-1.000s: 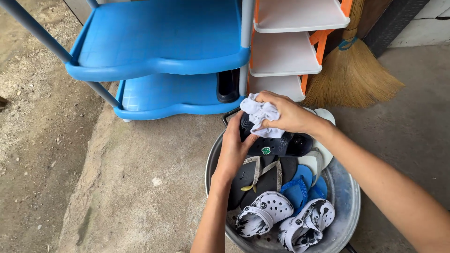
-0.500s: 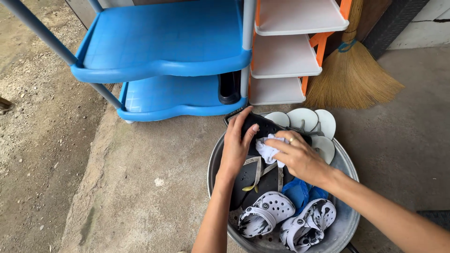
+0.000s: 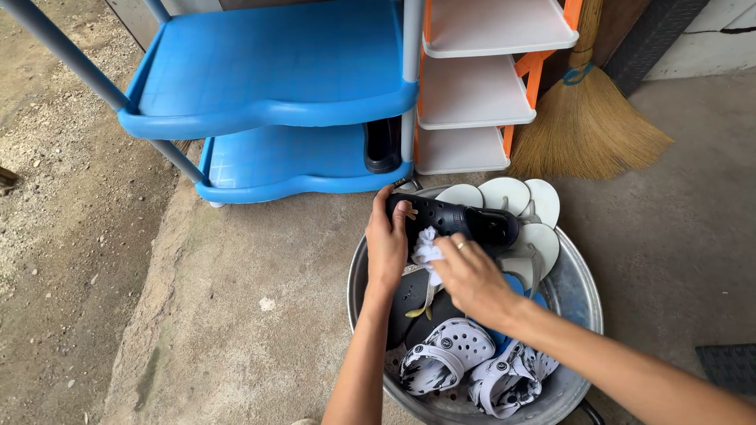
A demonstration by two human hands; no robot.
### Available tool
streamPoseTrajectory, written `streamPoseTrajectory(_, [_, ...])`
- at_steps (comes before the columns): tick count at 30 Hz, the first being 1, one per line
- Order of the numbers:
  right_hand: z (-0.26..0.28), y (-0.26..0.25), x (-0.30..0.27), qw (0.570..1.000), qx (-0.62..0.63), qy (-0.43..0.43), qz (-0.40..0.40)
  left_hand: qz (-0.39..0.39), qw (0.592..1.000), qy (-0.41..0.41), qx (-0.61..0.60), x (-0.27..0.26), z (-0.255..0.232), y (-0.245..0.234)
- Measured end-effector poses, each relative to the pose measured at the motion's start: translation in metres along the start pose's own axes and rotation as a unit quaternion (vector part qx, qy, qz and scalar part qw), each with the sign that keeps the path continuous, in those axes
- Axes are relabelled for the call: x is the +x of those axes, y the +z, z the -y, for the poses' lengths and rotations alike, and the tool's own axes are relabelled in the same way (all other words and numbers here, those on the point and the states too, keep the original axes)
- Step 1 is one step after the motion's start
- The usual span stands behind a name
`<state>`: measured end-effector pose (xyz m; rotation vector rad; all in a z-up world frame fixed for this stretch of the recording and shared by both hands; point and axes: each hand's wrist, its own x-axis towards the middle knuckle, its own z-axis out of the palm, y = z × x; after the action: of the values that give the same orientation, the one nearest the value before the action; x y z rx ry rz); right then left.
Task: The person wipes several pairs of shoes with a white cloth, including black clogs, white clogs, and flip-flops, then places the cleaned shoes on a blue plastic shoe rack.
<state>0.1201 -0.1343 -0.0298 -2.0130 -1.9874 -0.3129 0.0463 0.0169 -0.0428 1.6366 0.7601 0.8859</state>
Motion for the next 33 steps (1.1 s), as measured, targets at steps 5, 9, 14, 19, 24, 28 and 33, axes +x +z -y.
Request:
streamPoseTrajectory(5, [-0.041, -0.029, 0.035, 0.984, 0.067, 0.086, -0.143, 0.021, 1.000, 0.003, -0.020, 0.004, 0.012, 0.000])
streamPoseTrajectory(9, [-0.021, -0.014, 0.048, 0.989, -0.084, 0.047, -0.108, 0.019, 0.999, 0.022, -0.016, 0.007, 0.021, 0.007])
streamPoseTrajectory(14, [0.006, -0.012, 0.018, 0.972, 0.192, 0.135, 0.036, 0.054, 0.977, -0.039, -0.202, 0.006, 0.029, -0.010])
streamPoseTrajectory(19, [-0.024, -0.025, 0.045, 0.957, 0.230, 0.089, -0.154, 0.119, 0.877, -0.200, -0.421, 0.010, 0.021, -0.014])
streamPoseTrajectory(24, [-0.011, -0.003, 0.037, 0.975, 0.163, -0.017, -0.149, 0.100, 0.864, -0.191, -0.455, 0.015, 0.019, -0.007])
streamPoseTrajectory(28, [-0.014, -0.011, 0.002, 0.986, 0.159, -0.027, -0.044, 0.078, 0.874, -0.199, -0.436, 0.010, 0.023, -0.013])
streamPoseTrajectory(33, [-0.031, -0.028, 0.032, 0.974, 0.166, 0.015, -0.155, 0.084, 0.847, -0.252, -0.462, 0.015, 0.019, -0.007])
